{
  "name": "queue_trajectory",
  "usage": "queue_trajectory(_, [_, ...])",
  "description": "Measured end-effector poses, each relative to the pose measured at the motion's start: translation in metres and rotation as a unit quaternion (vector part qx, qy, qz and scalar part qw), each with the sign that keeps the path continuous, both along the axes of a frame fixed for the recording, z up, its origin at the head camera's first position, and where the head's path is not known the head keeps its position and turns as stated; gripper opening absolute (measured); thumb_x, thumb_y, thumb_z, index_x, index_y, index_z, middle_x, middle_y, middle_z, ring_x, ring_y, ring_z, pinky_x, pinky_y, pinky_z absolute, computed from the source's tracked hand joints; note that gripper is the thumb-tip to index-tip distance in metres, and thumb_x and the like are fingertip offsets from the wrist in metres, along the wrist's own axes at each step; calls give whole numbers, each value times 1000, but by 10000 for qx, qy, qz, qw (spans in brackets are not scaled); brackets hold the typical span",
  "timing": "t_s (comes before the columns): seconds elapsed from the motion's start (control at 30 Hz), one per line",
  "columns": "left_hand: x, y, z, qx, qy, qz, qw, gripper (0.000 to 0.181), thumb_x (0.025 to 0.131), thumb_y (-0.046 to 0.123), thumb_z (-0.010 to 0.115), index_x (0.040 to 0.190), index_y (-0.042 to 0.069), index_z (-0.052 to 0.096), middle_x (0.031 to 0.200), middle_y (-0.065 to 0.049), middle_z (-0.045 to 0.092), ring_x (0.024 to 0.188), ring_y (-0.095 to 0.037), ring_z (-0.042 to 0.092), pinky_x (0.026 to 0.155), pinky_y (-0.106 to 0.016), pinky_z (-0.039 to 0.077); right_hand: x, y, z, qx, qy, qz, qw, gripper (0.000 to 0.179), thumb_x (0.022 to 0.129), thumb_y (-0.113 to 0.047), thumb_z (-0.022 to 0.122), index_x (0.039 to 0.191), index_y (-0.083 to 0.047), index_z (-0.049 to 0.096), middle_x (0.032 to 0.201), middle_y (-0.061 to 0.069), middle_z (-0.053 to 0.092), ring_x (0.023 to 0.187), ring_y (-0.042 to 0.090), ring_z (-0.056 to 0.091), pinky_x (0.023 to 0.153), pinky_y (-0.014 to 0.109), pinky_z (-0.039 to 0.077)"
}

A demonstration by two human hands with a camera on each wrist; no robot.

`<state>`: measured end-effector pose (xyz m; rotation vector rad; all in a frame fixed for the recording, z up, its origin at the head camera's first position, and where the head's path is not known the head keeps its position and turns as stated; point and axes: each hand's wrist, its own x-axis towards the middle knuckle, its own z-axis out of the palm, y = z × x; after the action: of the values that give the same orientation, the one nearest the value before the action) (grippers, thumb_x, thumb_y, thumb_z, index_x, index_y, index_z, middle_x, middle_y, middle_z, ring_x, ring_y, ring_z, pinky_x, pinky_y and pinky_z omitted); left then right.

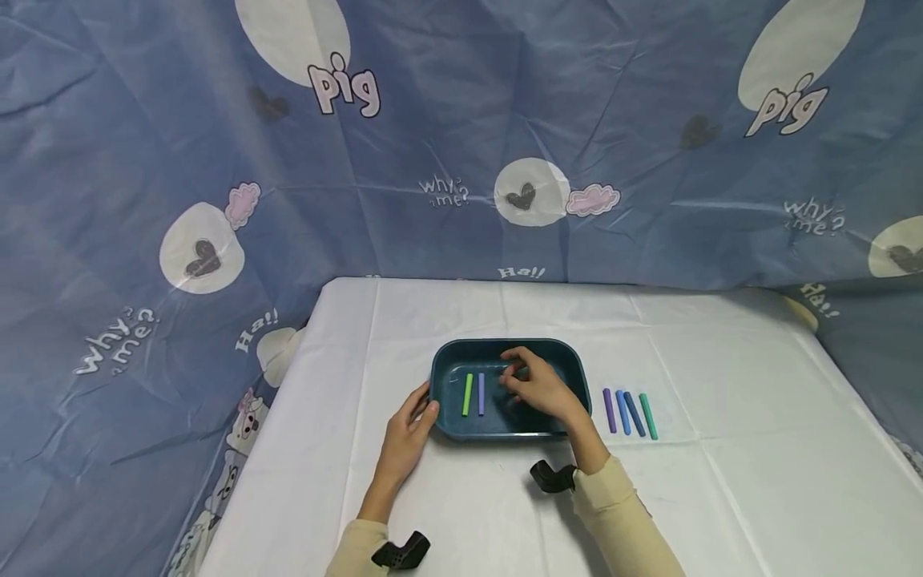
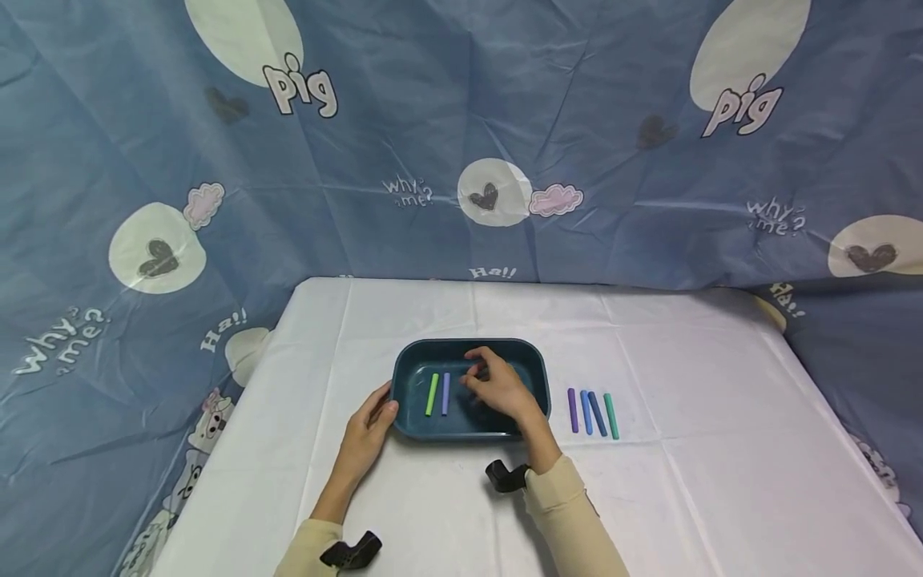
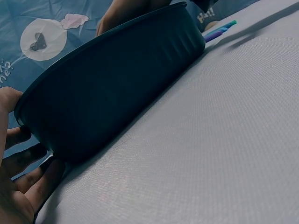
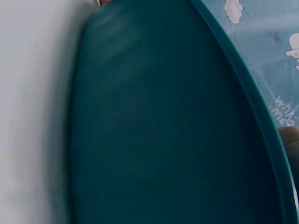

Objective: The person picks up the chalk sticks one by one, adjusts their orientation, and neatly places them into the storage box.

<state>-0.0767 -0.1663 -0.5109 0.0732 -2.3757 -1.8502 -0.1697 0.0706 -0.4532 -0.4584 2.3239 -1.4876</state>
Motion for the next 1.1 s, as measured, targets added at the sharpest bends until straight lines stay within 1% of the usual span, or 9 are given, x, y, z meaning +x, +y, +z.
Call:
queue_trajectory(0.13, [0, 2, 2, -38, -9, -12, 10000, 47, 95, 37, 55, 139, 19, 48, 137, -9, 54, 124, -21, 55, 95, -31, 51, 1, 7, 3, 32, 167, -151, 9997, 38, 93, -8, 57, 130, -2, 48, 101, 14, 60, 85, 29, 66, 63, 37, 58])
queue_trajectory(0.43, [-3, 2, 4, -109, -15, -72, 9999, 47, 95, 38, 55, 139, 21, 48, 138, -6, 53, 125, -18, 53, 96, -31, 50, 3, 22, 7, 122, 365, -265, 9989, 39, 94, -12, 58, 131, -5, 48, 104, 12, 60, 90, 30, 66, 66, 34, 58])
queue_trajectory(0.67, [-2, 0, 2, -84, -58, 4, 9999, 49, 95, 39, 55, 139, 19, 47, 137, -8, 54, 126, -19, 53, 96, -33, 50, 2, 35, 9, 40, 465, -173, 9988, 39, 94, -12, 58, 131, -3, 47, 106, 17, 59, 90, 34, 65, 67, 38, 58])
queue_trajectory(0.73, [-2, 0, 1, -53, -58, 7, 10000, 49, 95, 38, 55, 139, 18, 47, 137, -8, 54, 126, -20, 53, 96, -33, 50, 7, 36, 18, 24, 445, -141, 9989, 39, 94, -11, 57, 131, 0, 46, 107, 19, 59, 91, 37, 64, 68, 42, 58])
queue_trajectory(0.83, [3, 2, 15, -100, -97, -61, 9999, 49, 97, 31, 54, 140, 12, 45, 138, -13, 53, 126, -24, 53, 96, -33, 50, 10, 37, 21, -27, 475, -104, 9988, 40, 94, -9, 56, 131, 1, 45, 107, 21, 58, 90, 38, 64, 68, 43, 57])
queue_trajectory(0.9, [4, 1, 17, -96, -108, -99, 9998, 48, 97, 27, 54, 140, 8, 45, 138, -16, 52, 126, -27, 53, 96, -35, 50, 10, 38, 22, 20, 451, -117, 9989, 39, 94, -10, 57, 131, 0, 46, 107, 20, 58, 90, 37, 64, 68, 41, 58])
queue_trajectory(0.97, [4, 1, 18, -102, -101, -110, 9998, 48, 97, 25, 54, 140, 6, 45, 138, -18, 51, 125, -29, 53, 97, -35, 50, 7, 42, 13, 49, 492, -150, 9987, 40, 94, -13, 58, 131, -4, 47, 107, 16, 58, 89, 33, 64, 66, 36, 58])
queue_trajectory(1.07, [-1, -1, 1, -99, -2, -64, 9999, 48, 97, 28, 55, 140, 10, 46, 137, -16, 52, 124, -27, 54, 96, -34, 50, 6, 46, 11, 113, 520, -209, 9984, 40, 94, -17, 58, 132, -8, 48, 109, 12, 58, 89, 30, 64, 67, 34, 58])
queue_trajectory(1.1, [-1, -1, -1, -107, 38, -49, 9999, 48, 96, 30, 55, 140, 11, 46, 137, -15, 53, 124, -26, 54, 96, -32, 50, 6, 48, 11, 118, 554, -232, 9981, 41, 94, -17, 59, 132, -8, 48, 109, 12, 58, 89, 31, 64, 67, 34, 58])
